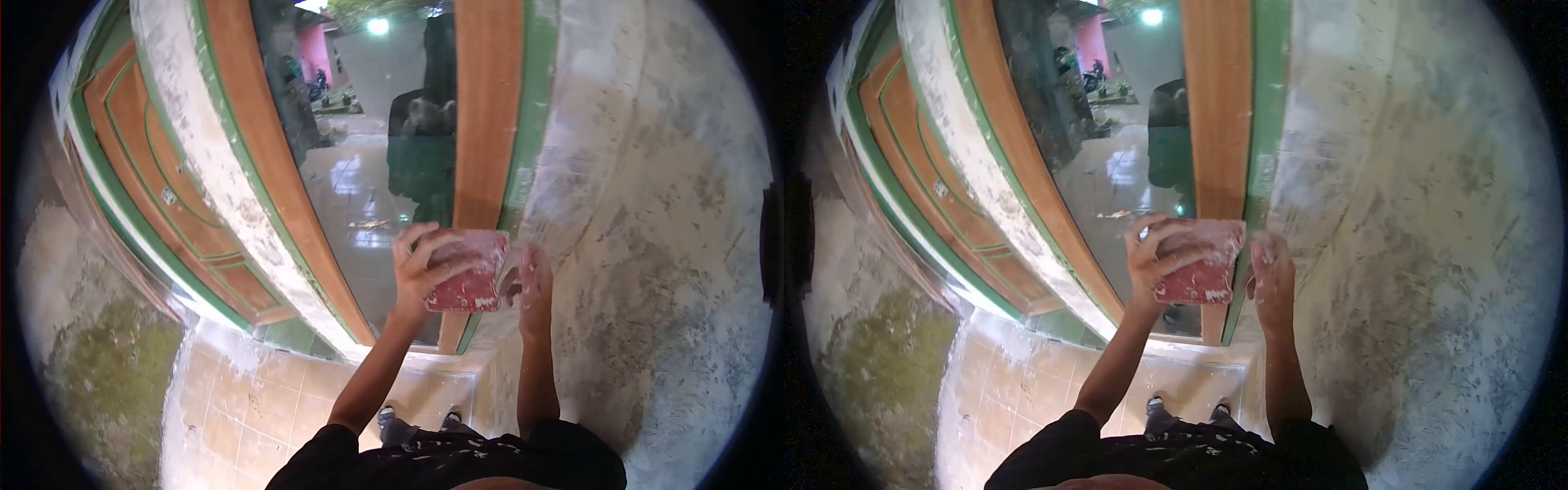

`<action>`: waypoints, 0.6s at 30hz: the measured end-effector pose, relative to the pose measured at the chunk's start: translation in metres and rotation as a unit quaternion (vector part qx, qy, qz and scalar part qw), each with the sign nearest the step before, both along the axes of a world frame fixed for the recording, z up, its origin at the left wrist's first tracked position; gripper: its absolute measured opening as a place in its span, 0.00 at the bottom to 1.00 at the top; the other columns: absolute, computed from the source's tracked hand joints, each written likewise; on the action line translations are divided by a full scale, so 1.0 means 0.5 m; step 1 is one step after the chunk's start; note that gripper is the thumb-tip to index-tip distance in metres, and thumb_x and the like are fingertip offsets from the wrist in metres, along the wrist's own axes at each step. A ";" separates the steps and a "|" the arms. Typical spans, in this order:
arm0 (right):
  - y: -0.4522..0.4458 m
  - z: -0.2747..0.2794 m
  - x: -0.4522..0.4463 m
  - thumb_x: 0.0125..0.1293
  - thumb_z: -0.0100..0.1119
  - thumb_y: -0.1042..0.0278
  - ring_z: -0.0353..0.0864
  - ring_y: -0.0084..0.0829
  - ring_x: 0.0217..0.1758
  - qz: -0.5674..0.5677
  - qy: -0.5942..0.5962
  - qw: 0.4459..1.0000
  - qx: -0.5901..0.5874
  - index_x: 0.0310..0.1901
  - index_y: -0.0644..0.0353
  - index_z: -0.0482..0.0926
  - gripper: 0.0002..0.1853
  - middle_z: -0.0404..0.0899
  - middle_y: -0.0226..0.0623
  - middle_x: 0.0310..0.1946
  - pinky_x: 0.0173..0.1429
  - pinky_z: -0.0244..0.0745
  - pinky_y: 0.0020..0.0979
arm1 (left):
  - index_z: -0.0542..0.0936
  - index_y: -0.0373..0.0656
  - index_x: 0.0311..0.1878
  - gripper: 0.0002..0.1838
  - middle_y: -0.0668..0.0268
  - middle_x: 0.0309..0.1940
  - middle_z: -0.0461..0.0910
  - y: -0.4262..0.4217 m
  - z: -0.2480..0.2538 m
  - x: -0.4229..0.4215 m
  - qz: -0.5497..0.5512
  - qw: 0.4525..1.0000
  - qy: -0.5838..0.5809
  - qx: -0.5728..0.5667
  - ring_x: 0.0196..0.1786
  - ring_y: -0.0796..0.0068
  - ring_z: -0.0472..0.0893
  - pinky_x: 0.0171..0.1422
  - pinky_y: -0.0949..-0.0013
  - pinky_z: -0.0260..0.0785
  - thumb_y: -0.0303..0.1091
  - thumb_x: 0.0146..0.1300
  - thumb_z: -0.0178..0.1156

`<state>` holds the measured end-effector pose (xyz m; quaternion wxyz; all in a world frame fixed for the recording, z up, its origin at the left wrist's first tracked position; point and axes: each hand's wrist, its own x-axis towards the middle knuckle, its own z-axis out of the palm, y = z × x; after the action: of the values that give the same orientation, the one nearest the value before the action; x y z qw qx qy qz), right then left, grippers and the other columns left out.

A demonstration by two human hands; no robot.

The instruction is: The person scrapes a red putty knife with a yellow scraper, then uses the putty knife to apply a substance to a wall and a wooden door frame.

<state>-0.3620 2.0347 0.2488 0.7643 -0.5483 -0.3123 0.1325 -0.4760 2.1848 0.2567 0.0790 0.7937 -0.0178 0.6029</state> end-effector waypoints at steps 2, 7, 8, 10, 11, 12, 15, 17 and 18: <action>0.018 -0.041 -0.032 0.71 0.56 0.56 0.71 0.15 0.22 0.059 0.013 0.998 0.009 0.54 0.63 0.72 0.20 0.78 0.30 0.36 0.20 0.60 0.19 | 0.88 0.64 0.37 0.15 0.74 0.51 0.78 0.008 -0.046 -0.016 0.009 1.000 0.008 -0.017 0.59 0.60 0.70 0.63 0.56 0.61 0.38 0.41 0.67; 0.077 -0.060 -0.174 0.70 0.58 0.57 0.73 0.17 0.24 0.135 0.112 0.984 -0.035 0.51 0.60 0.72 0.16 0.76 0.29 0.33 0.19 0.63 0.21 | 0.88 0.62 0.36 0.15 0.71 0.51 0.76 0.053 -0.115 -0.101 -0.013 0.995 0.065 -0.075 0.60 0.58 0.68 0.66 0.55 0.58 0.37 0.40 0.69; 0.093 -0.078 -0.198 0.69 0.58 0.59 0.73 0.16 0.23 0.145 0.152 0.977 -0.028 0.51 0.59 0.72 0.16 0.77 0.28 0.32 0.18 0.62 0.21 | 0.88 0.62 0.36 0.15 0.71 0.51 0.76 0.066 -0.122 -0.126 -0.009 0.995 0.066 -0.078 0.60 0.58 0.68 0.66 0.55 0.58 0.37 0.40 0.69; 0.130 -0.097 -0.238 0.69 0.58 0.60 0.73 0.15 0.21 0.158 0.194 0.968 -0.025 0.52 0.58 0.72 0.15 0.77 0.26 0.31 0.17 0.61 0.20 | 0.87 0.59 0.40 0.16 0.66 0.54 0.74 0.094 -0.133 -0.177 0.003 0.991 0.104 -0.089 0.62 0.55 0.68 0.66 0.55 0.58 0.32 0.44 0.68; 0.151 -0.103 -0.257 0.69 0.58 0.61 0.73 0.15 0.21 0.159 0.192 0.968 -0.011 0.51 0.57 0.72 0.14 0.77 0.26 0.30 0.17 0.61 0.20 | 0.87 0.59 0.40 0.16 0.66 0.54 0.74 0.113 -0.146 -0.201 0.007 0.990 0.106 -0.091 0.62 0.55 0.68 0.66 0.55 0.58 0.32 0.44 0.68; 0.171 -0.103 -0.276 0.70 0.58 0.61 0.73 0.15 0.21 0.158 0.189 0.969 0.003 0.50 0.57 0.72 0.13 0.77 0.27 0.30 0.17 0.62 0.20 | 0.84 0.52 0.45 0.16 0.63 0.54 0.74 0.133 -0.158 -0.223 0.043 0.986 0.077 -0.144 0.61 0.57 0.69 0.66 0.57 0.59 0.28 0.49 0.67; 0.226 -0.077 -0.326 0.70 0.58 0.62 0.73 0.16 0.21 0.151 0.169 0.974 -0.013 0.49 0.57 0.72 0.12 0.76 0.27 0.28 0.17 0.63 0.21 | 0.76 0.42 0.56 0.21 0.57 0.56 0.72 0.199 -0.177 -0.297 0.061 0.965 0.032 -0.253 0.61 0.55 0.69 0.66 0.58 0.61 0.21 0.57 0.60; 0.265 -0.079 -0.352 0.69 0.58 0.62 0.73 0.16 0.21 0.159 0.172 0.972 -0.015 0.48 0.57 0.72 0.12 0.76 0.27 0.28 0.17 0.64 0.21 | 0.66 0.35 0.64 0.23 0.49 0.57 0.71 0.232 -0.183 -0.355 -0.079 0.891 0.050 -0.444 0.57 0.56 0.75 0.64 0.59 0.63 0.22 0.65 0.52; 0.283 -0.085 -0.369 0.69 0.58 0.61 0.73 0.17 0.20 0.171 0.170 0.970 -0.009 0.48 0.58 0.72 0.12 0.76 0.27 0.27 0.17 0.64 0.21 | 0.66 0.33 0.64 0.23 0.49 0.56 0.73 0.253 -0.207 -0.374 -0.174 0.840 0.051 -0.511 0.54 0.61 0.77 0.64 0.61 0.64 0.37 0.71 0.48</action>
<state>-0.5464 2.1763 0.2061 0.7672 -0.4634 -0.2653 0.3554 -0.6628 2.3115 0.1533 0.5778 0.6542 0.1592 0.4613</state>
